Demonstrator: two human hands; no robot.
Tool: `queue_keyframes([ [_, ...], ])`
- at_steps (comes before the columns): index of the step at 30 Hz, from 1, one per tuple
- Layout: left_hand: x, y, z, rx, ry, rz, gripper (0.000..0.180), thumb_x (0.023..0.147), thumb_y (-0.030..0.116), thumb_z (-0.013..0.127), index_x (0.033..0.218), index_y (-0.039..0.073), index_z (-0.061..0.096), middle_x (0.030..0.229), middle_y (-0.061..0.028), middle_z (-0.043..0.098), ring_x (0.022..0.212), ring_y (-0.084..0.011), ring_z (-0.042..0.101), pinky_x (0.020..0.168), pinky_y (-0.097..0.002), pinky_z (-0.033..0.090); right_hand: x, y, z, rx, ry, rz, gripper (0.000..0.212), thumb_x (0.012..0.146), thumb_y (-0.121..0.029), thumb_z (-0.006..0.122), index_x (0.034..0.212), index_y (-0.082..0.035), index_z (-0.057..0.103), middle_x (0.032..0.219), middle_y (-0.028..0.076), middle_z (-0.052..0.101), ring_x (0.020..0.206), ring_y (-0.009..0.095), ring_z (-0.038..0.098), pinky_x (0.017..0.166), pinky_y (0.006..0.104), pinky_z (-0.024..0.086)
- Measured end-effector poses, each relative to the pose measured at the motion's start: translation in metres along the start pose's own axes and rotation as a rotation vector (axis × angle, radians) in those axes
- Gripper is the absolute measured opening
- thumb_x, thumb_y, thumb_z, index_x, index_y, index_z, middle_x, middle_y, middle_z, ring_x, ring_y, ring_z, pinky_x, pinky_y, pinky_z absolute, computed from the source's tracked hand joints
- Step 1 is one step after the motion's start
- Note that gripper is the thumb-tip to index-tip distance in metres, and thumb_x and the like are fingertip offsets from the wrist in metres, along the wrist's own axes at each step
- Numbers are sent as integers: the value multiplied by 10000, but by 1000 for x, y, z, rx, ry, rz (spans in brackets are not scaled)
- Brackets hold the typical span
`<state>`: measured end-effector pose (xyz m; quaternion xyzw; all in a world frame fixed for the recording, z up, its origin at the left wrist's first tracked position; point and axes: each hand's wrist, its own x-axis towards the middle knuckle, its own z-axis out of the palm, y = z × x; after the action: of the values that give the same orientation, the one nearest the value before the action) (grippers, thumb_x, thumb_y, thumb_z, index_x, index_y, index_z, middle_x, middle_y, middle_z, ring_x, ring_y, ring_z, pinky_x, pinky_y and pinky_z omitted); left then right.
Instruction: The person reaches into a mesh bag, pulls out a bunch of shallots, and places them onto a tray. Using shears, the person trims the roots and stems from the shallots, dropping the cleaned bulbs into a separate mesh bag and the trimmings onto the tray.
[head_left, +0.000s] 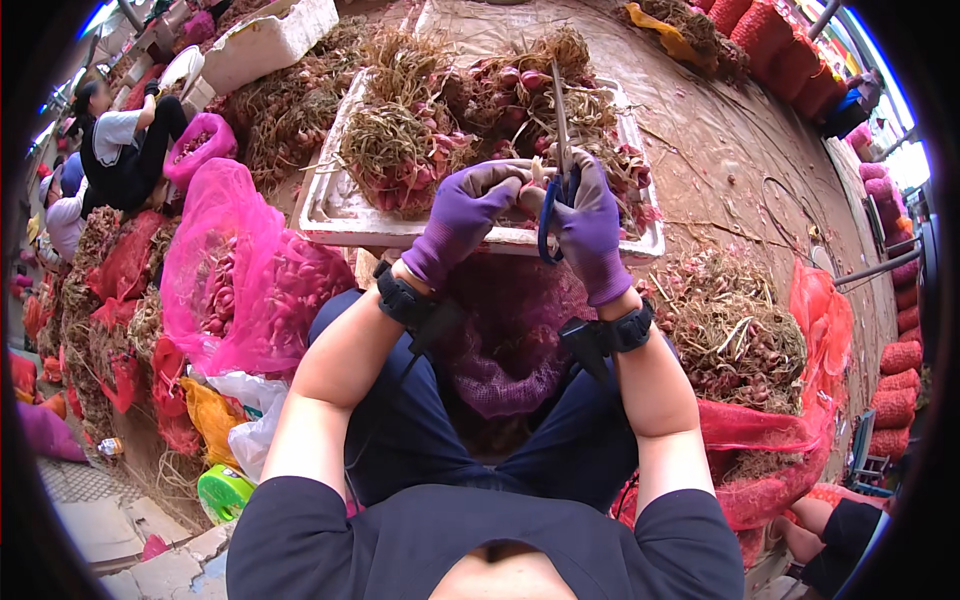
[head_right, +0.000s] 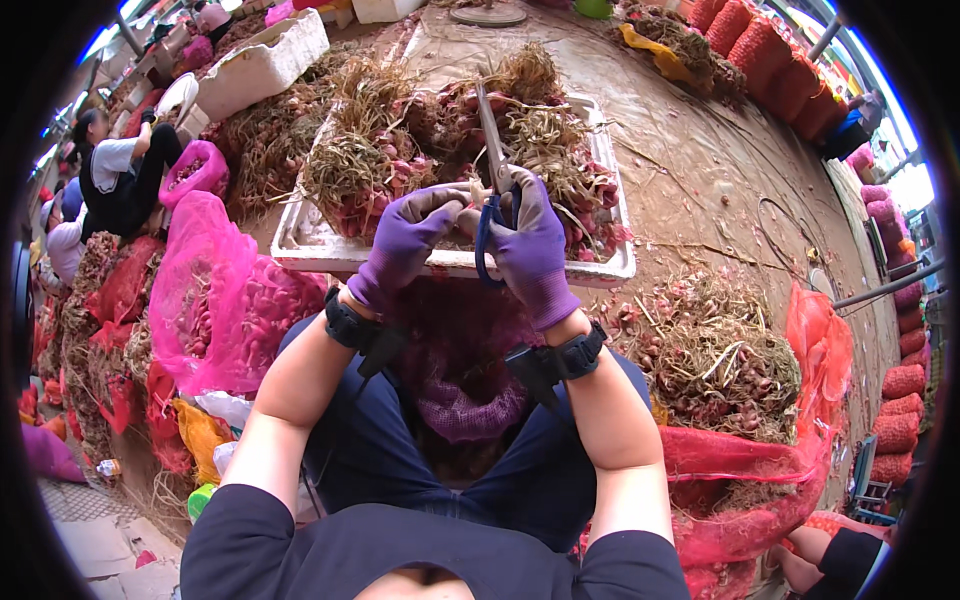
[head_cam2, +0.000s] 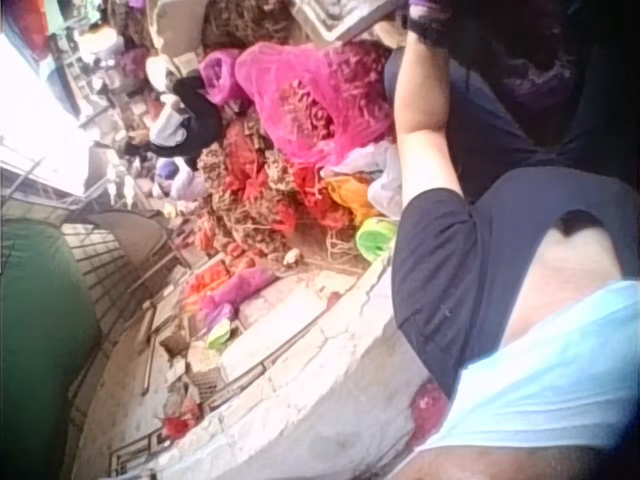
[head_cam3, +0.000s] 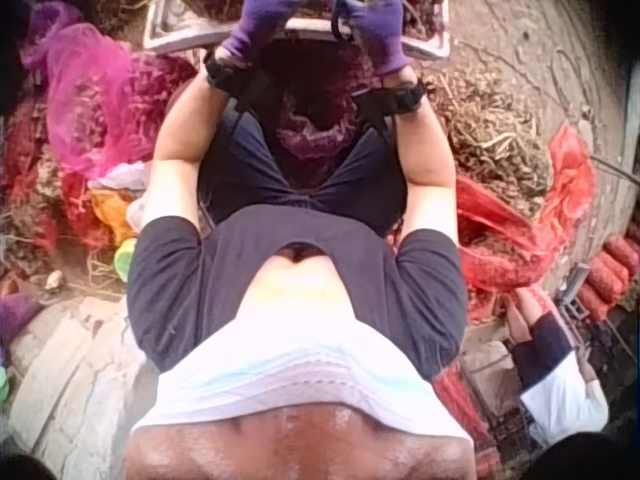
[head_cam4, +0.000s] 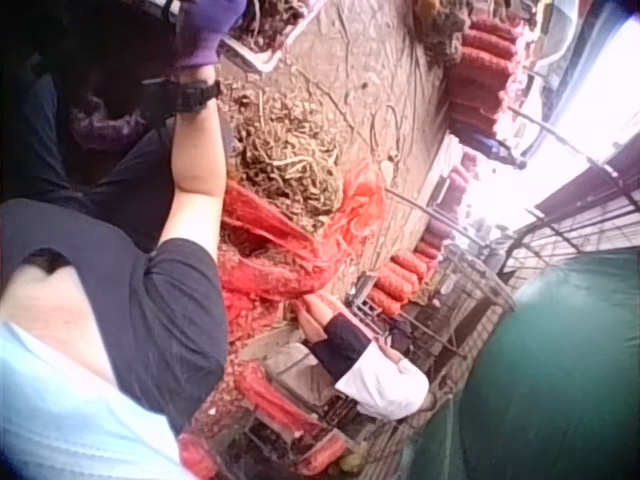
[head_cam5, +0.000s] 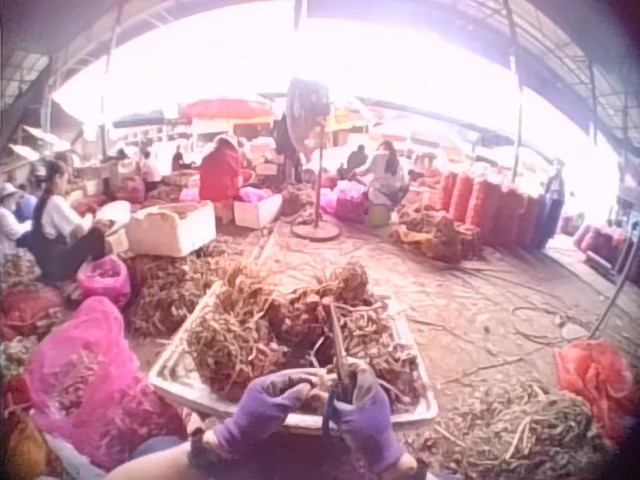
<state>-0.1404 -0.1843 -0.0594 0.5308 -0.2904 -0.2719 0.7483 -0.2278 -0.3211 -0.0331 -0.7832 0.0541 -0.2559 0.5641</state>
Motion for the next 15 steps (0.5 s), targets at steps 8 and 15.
queue_keyframes([
  [8,5,4,-3,8,-70,-40,289,946,155,539,1166,-29,572,1079,-81,640,969,-141,616,866,-306,512,2,2,-5,418,3,169,407,816,-87,725,1133,-25,478,823,-31,528,675,19,490,596,164,428],
  [15,1,6,-2,-8,-170,-75,321,939,153,547,1211,-16,523,1070,-84,635,954,-152,622,855,-308,510,3,-3,-10,272,-36,163,373,831,-138,717,1103,-29,487,815,-23,532,676,22,523,577,170,462],
])
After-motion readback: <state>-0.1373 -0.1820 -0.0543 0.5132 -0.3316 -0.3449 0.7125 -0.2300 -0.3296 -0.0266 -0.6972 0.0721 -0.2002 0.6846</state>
